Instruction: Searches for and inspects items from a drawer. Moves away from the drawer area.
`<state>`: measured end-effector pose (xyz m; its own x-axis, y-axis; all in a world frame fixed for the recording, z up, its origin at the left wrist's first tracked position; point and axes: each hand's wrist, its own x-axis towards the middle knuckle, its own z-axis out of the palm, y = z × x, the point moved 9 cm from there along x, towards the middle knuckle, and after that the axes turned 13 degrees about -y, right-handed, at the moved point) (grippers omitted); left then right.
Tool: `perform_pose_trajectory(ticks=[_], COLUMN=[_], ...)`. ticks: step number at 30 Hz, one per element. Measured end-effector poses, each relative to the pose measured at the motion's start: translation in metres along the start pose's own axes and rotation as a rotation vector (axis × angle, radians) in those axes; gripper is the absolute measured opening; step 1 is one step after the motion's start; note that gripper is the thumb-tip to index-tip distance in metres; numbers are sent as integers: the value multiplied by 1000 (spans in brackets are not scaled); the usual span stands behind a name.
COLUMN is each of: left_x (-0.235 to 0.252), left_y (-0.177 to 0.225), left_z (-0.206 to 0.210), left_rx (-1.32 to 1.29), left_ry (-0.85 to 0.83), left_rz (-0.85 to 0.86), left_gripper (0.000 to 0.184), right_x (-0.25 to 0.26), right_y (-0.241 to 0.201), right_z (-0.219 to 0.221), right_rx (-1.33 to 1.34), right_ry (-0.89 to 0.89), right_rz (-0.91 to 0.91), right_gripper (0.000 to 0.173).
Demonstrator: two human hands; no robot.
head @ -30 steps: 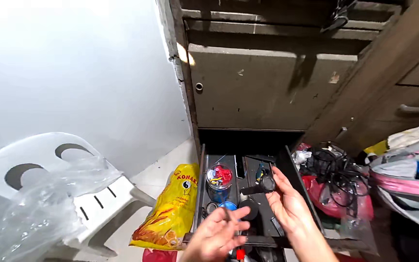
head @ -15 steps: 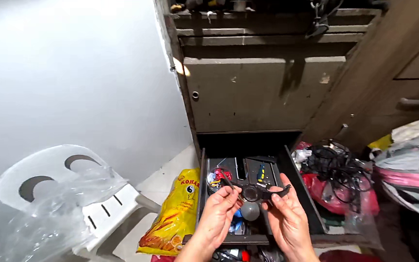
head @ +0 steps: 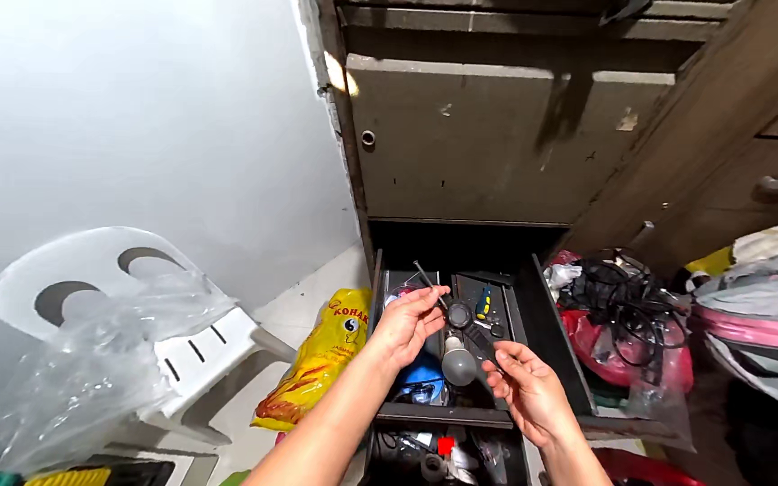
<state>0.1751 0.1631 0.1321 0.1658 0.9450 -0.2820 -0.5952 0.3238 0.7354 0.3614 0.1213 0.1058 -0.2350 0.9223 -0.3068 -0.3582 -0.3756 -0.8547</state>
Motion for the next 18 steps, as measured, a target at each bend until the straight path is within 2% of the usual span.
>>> perform_pose_trajectory(ticks=[3,4,5,7,8,9,12,14,15,18], left_x=[8,8,8,9,9,9,10,9,9,5], left_y=[5,5,4,-1,-4,-6,-6,-3,-2,-2], left_z=[2,4,7,15,19,23,26,24,24,24], left_rx=[34,43,51,54,44,32,-15,-56,-71,-76], left_ry=[-19,-25,-37,-72,-90,-107,-94,-82,-84,-101], left_rz=[-19,-28,-39,-54,-52,-46,8,31,35,26], left_gripper=[21,20,20,18,18,18,18,18,17,17], right_x=[9,13,17,28,33,37,39,38,38,39], right_y=[1,-1,-6,-17,-22,-26,-33,-32,-30,-26], right_z=[14,20,26,34,37,38,39,39,39,41], right_rx=[-255,-349,-428,-518,-536,-553,-586,-573,-553,-481], right_ry=[-206,-267,-305,-293,-266,-229,-100,-67,-77,-154], right_rz=[81,51,-3,-128,-175,-224,-363,-415,-420,-455], right_gripper=[13,21,36,64,68,63,24,8,7,29])
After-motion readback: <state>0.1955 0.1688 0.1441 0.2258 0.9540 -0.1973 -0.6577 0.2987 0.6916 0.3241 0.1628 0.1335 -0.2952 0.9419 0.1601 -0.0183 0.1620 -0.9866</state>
